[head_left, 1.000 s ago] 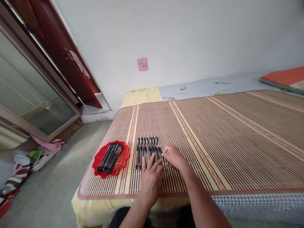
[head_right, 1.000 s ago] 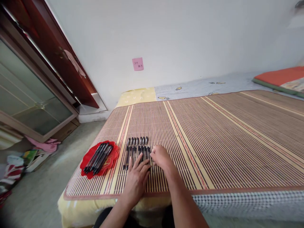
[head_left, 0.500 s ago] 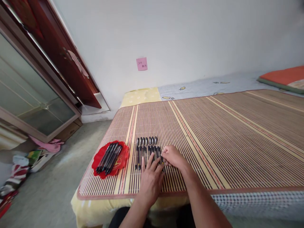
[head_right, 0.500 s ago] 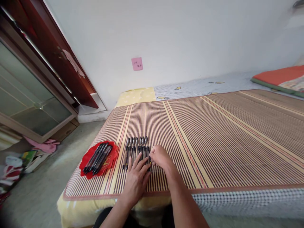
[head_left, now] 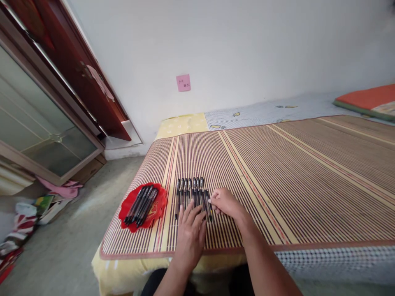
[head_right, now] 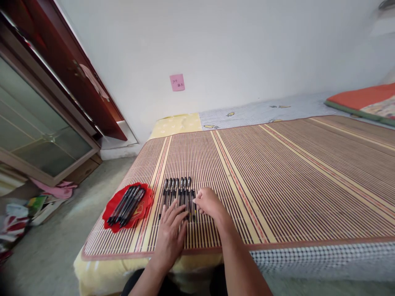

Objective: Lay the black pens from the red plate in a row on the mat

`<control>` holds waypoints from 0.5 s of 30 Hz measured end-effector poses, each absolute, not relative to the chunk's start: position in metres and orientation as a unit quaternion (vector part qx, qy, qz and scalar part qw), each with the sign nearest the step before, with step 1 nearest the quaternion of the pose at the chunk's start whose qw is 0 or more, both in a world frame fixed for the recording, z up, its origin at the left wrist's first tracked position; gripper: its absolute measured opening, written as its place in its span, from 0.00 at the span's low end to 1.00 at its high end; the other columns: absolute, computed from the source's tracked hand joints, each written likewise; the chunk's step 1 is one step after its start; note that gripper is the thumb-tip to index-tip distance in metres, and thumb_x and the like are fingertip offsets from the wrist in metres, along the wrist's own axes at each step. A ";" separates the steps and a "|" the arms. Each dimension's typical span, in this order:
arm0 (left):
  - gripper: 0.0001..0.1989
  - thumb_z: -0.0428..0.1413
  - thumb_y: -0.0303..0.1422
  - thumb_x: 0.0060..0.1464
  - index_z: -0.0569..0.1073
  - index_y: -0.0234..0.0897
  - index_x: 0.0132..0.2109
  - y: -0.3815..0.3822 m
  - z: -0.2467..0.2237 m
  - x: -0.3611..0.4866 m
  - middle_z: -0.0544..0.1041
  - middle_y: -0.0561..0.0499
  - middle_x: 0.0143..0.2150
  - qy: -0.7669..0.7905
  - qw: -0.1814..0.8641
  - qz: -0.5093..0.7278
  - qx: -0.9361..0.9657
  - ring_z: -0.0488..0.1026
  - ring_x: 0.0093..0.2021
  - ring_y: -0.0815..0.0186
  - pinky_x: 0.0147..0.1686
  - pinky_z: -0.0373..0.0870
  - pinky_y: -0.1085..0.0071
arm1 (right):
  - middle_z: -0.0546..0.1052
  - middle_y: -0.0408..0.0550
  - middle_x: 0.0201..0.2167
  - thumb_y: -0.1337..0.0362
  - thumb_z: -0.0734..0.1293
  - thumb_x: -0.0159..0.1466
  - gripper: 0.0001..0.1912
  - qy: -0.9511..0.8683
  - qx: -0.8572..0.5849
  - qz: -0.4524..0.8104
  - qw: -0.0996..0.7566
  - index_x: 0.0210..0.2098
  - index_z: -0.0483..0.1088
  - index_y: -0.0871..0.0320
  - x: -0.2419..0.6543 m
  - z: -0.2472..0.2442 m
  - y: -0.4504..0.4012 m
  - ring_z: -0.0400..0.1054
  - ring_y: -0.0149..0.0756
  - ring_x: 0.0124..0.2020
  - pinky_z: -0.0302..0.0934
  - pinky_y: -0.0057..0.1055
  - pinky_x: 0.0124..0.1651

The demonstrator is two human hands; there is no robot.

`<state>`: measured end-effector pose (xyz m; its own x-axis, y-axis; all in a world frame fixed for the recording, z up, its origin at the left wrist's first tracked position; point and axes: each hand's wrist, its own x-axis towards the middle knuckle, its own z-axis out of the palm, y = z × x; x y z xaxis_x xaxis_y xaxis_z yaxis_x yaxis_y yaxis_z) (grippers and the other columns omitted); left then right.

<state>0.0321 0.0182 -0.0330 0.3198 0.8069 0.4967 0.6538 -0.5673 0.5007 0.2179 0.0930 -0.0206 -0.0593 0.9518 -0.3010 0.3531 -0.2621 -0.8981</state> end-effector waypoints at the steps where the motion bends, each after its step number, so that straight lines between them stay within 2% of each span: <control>1: 0.14 0.53 0.29 0.63 0.78 0.44 0.52 0.016 -0.032 0.030 0.79 0.46 0.57 0.459 0.137 0.396 0.783 0.61 0.69 0.50 0.69 0.44 0.37 | 0.76 0.41 0.18 0.68 0.66 0.62 0.07 -0.530 -0.619 0.498 0.297 0.27 0.66 0.57 0.220 -0.021 0.093 0.70 0.29 0.16 0.58 0.21 0.18; 2: 0.13 0.54 0.31 0.63 0.79 0.45 0.51 0.014 -0.029 0.029 0.79 0.46 0.57 0.464 0.188 0.428 0.753 0.61 0.69 0.50 0.70 0.43 0.38 | 0.76 0.42 0.19 0.67 0.66 0.63 0.07 -0.531 -0.620 0.495 0.297 0.27 0.67 0.57 0.222 -0.021 0.093 0.71 0.30 0.17 0.58 0.22 0.19; 4: 0.14 0.55 0.37 0.64 0.79 0.44 0.53 0.009 -0.016 0.026 0.77 0.45 0.60 0.446 0.362 0.494 0.652 0.59 0.70 0.50 0.71 0.41 0.41 | 0.76 0.42 0.19 0.64 0.65 0.64 0.09 -0.539 -0.619 0.481 0.309 0.27 0.67 0.57 0.225 -0.021 0.094 0.70 0.29 0.16 0.59 0.22 0.20; 6: 0.23 0.49 0.47 0.67 0.74 0.41 0.60 0.008 0.006 0.024 0.72 0.43 0.65 0.376 0.565 0.525 0.514 0.58 0.71 0.51 0.71 0.44 0.44 | 0.74 0.42 0.18 0.60 0.64 0.65 0.13 -0.546 -0.611 0.451 0.355 0.25 0.65 0.57 0.227 -0.018 0.096 0.68 0.29 0.15 0.59 0.23 0.21; 7: 0.30 0.41 0.52 0.67 0.71 0.40 0.64 0.008 0.020 0.024 0.69 0.41 0.67 0.345 0.613 0.524 0.481 0.60 0.70 0.50 0.70 0.49 0.43 | 0.73 0.41 0.18 0.58 0.64 0.65 0.14 -0.544 -0.603 0.434 0.391 0.25 0.65 0.56 0.226 -0.016 0.097 0.66 0.28 0.15 0.58 0.24 0.21; 8: 0.35 0.36 0.55 0.67 0.68 0.39 0.67 0.011 0.033 0.024 0.67 0.40 0.69 0.315 0.647 0.524 0.455 0.60 0.70 0.50 0.69 0.53 0.45 | 0.72 0.40 0.17 0.56 0.63 0.65 0.15 -0.536 -0.591 0.421 0.430 0.26 0.65 0.56 0.226 -0.013 0.099 0.65 0.28 0.15 0.58 0.24 0.21; 11: 0.42 0.35 0.60 0.64 0.67 0.34 0.67 0.026 0.070 0.030 0.60 0.42 0.72 0.185 0.752 0.537 0.334 0.53 0.73 0.53 0.71 0.50 0.55 | 0.72 0.42 0.20 0.51 0.63 0.65 0.16 -0.477 -0.544 0.426 0.544 0.31 0.69 0.57 0.219 -0.004 0.102 0.64 0.29 0.16 0.56 0.24 0.19; 15: 0.46 0.35 0.64 0.61 0.68 0.31 0.65 0.055 0.086 0.046 0.60 0.43 0.73 0.098 0.790 0.536 0.281 0.50 0.74 0.54 0.71 0.50 0.60 | 0.80 0.51 0.30 0.46 0.65 0.64 0.22 -0.392 -0.462 0.489 0.627 0.41 0.73 0.60 0.207 0.000 0.101 0.72 0.34 0.26 0.64 0.26 0.26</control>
<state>0.0461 0.0547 0.0863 0.4058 0.9021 0.1468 -0.7926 0.2673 0.5480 0.2065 0.1010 -0.0005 0.2141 0.9760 0.0392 -0.2511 0.0938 -0.9634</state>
